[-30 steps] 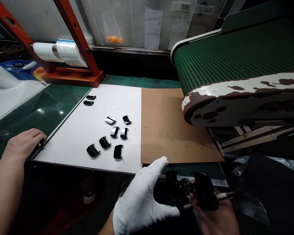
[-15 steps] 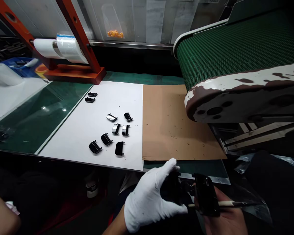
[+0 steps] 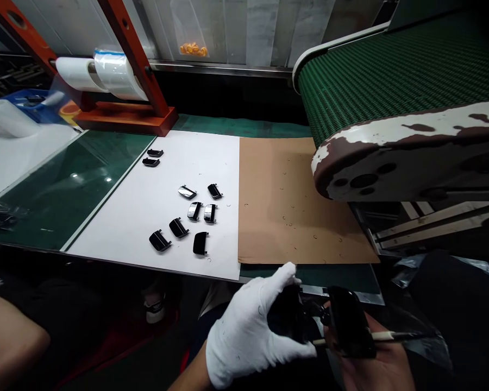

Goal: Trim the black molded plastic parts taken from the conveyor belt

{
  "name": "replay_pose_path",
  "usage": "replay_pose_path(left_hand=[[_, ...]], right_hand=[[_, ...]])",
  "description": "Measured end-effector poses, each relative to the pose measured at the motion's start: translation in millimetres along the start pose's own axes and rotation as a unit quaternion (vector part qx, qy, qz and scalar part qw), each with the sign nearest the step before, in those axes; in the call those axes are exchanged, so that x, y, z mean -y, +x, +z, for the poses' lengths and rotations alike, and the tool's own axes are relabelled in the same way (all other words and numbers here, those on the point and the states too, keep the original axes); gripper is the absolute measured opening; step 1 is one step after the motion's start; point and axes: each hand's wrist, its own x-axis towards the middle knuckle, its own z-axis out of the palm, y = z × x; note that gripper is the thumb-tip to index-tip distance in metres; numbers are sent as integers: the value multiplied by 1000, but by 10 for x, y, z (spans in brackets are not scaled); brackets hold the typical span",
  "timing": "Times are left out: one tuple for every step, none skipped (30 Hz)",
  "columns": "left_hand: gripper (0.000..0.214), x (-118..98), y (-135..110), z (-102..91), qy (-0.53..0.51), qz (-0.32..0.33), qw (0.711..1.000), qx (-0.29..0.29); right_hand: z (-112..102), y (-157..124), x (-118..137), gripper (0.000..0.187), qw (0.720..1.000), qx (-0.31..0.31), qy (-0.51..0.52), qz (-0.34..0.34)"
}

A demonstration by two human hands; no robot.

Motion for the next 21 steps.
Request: replay_pose_path(left_hand=[[108, -7, -4, -3, 3, 3, 1000, -3], [109, -14, -6, -6, 5, 5, 1000, -5], [110, -20, -10, -7, 7, 8, 1000, -7], [110, -24, -14, -8, 9, 11, 1000, -9], [111, -28, -19, -7, 12, 15, 1000, -11], [110, -30, -27, -7, 14, 20, 1000, -13], [110, -31, -36, -5, 17, 26, 999, -17], [109, -30, -46, -3, 20, 34, 999, -21], [108, -29, -57, -1, 23, 39, 999, -24], [107, -28, -66, 1, 25, 42, 998, -28], [106, -26, -74, 4, 27, 44, 998, -30], [105, -26, -80, 6, 28, 44, 998, -33], [104, -27, -83, 9, 28, 42, 998, -34], [104, -29, -85, 12, 29, 41, 998, -35], [105, -33, -86, 15, 29, 40, 998, -36], [105, -38, -87, 17, 30, 39, 998, -37], [105, -43, -89, 19, 30, 40, 998, -38], [105, -49, -91, 21, 30, 41, 998, -40], [105, -56, -93, 21, 30, 42, 998, -41], [105, -62, -96, 21, 30, 43, 998, -43], [104, -67, -99, 20, 29, 45, 998, -45]], right_hand=[[-15, -4, -7, 26, 999, 13, 26, 17], [-31, -6, -14, 26, 998, 23, 47, 31], [-46, -6, -20, 27, 997, 27, 61, 41], [-59, -4, -25, 27, 997, 27, 65, 43], [-70, -1, -29, 27, 997, 25, 63, 42], [-77, 3, -31, 28, 997, 24, 60, 37], [-81, 7, -31, 29, 998, 25, 55, 32], [-81, 10, -30, 30, 998, 28, 51, 29], [-78, 12, -28, 30, 998, 32, 48, 26], [-73, 13, -26, 31, 998, 38, 48, 28], [-67, 12, -25, 32, 997, 42, 50, 31], [-61, 10, -24, 33, 997, 46, 52, 35], [-56, 7, -24, 33, 997, 47, 55, 39], [-52, 5, -25, 33, 996, 47, 57, 42], [-50, 2, -26, 32, 996, 46, 58, 46], [-50, -1, -26, 31, 996, 46, 59, 47], [-51, -3, -27, 29, 996, 45, 59, 47], [-54, -5, -26, 27, 996, 46, 58, 48], [-57, -7, -26, 25, 996, 48, 57, 50], [-60, -7, -24, 25, 996, 51, 58, 51], [-63, -7, -23, 25, 995, 55, 61, 52]])
